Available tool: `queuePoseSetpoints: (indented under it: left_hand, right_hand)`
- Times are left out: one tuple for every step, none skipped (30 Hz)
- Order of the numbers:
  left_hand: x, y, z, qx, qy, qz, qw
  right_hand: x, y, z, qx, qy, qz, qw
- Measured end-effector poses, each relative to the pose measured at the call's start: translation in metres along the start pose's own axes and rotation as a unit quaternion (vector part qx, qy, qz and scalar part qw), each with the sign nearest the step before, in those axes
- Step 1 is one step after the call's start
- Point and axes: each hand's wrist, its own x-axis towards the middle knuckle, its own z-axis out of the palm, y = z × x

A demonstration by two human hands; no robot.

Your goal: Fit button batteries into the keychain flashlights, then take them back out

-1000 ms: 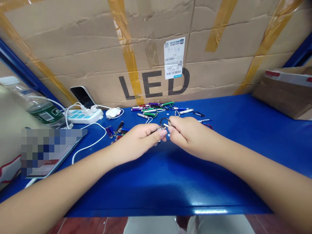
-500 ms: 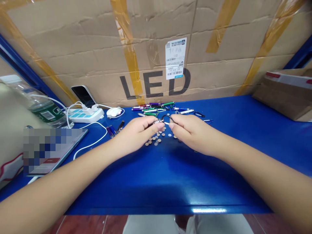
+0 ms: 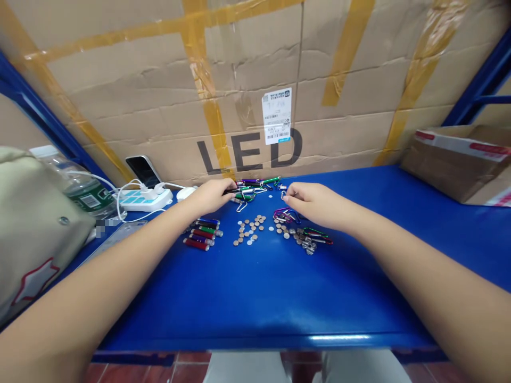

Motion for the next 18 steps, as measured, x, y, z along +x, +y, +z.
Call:
queuePoseSetpoints:
  left_hand:
    - [0.007, -0.002, 0.002, 0.016, -0.007, 0.007, 1.000]
    - [0.012, -0.003, 0.003, 0.032, -0.014, 0.014, 0.999]
    - [0.017, -0.004, 0.004, 0.047, -0.019, 0.019, 0.999]
    - [0.020, -0.004, 0.003, 0.062, -0.022, 0.021, 0.998]
    - [0.022, -0.004, 0.001, 0.075, -0.023, 0.021, 0.997]
    - [0.021, -0.004, -0.002, 0.086, -0.023, 0.021, 0.996]
    - [0.017, -0.004, -0.006, 0.094, -0.027, 0.021, 0.995]
    - [0.011, -0.003, -0.012, 0.098, -0.034, 0.023, 0.994]
    - [0.004, -0.003, -0.018, 0.098, -0.049, 0.029, 0.994]
    - [-0.005, -0.004, -0.023, 0.096, -0.071, 0.036, 0.992]
    - [-0.015, -0.004, -0.028, 0.093, -0.097, 0.042, 0.990]
    - [-0.025, -0.005, -0.032, 0.090, -0.120, 0.043, 0.988]
    - [-0.034, -0.006, -0.034, 0.088, -0.142, 0.043, 0.985]
    - [-0.042, -0.008, -0.035, 0.085, -0.163, 0.043, 0.982]
    - [-0.047, -0.009, -0.035, 0.086, -0.176, 0.041, 0.980]
    - [-0.051, -0.010, -0.033, 0.088, -0.182, 0.040, 0.979]
    - [-0.053, -0.012, -0.031, 0.091, -0.184, 0.039, 0.978]
    - [-0.054, -0.013, -0.028, 0.094, -0.184, 0.038, 0.978]
  right_hand:
    - [0.001, 0.001, 0.000, -0.008, -0.007, 0.000, 1.000]
    - [0.001, 0.003, -0.001, -0.015, -0.013, -0.002, 1.000]
    - [0.001, 0.003, -0.001, -0.023, -0.018, -0.006, 1.000]
    - [0.001, 0.003, -0.002, -0.028, -0.023, -0.012, 0.999]
    - [0.001, 0.003, -0.003, -0.032, -0.029, -0.018, 0.999]
    - [0.000, 0.002, -0.003, -0.033, -0.036, -0.022, 0.999]
    - [0.000, 0.001, -0.004, -0.034, -0.042, -0.022, 0.998]
    - [-0.001, 0.000, -0.004, -0.036, -0.049, -0.021, 0.998]
    - [-0.003, -0.002, -0.005, -0.039, -0.058, -0.018, 0.997]
    - [-0.004, -0.004, -0.005, -0.045, -0.067, -0.013, 0.997]
    - [-0.004, -0.005, -0.006, -0.052, -0.078, -0.008, 0.996]
    - [-0.005, -0.006, -0.005, -0.059, -0.088, -0.006, 0.994]
    - [-0.005, -0.007, -0.005, -0.066, -0.096, -0.009, 0.993]
    - [-0.005, -0.007, -0.004, -0.074, -0.102, -0.015, 0.992]
    - [-0.005, -0.008, -0.003, -0.084, -0.107, -0.021, 0.991]
    - [-0.005, -0.008, -0.002, -0.094, -0.113, -0.029, 0.989]
    - [-0.005, -0.008, -0.002, -0.103, -0.119, -0.037, 0.987]
    - [-0.005, -0.008, -0.001, -0.110, -0.126, -0.044, 0.985]
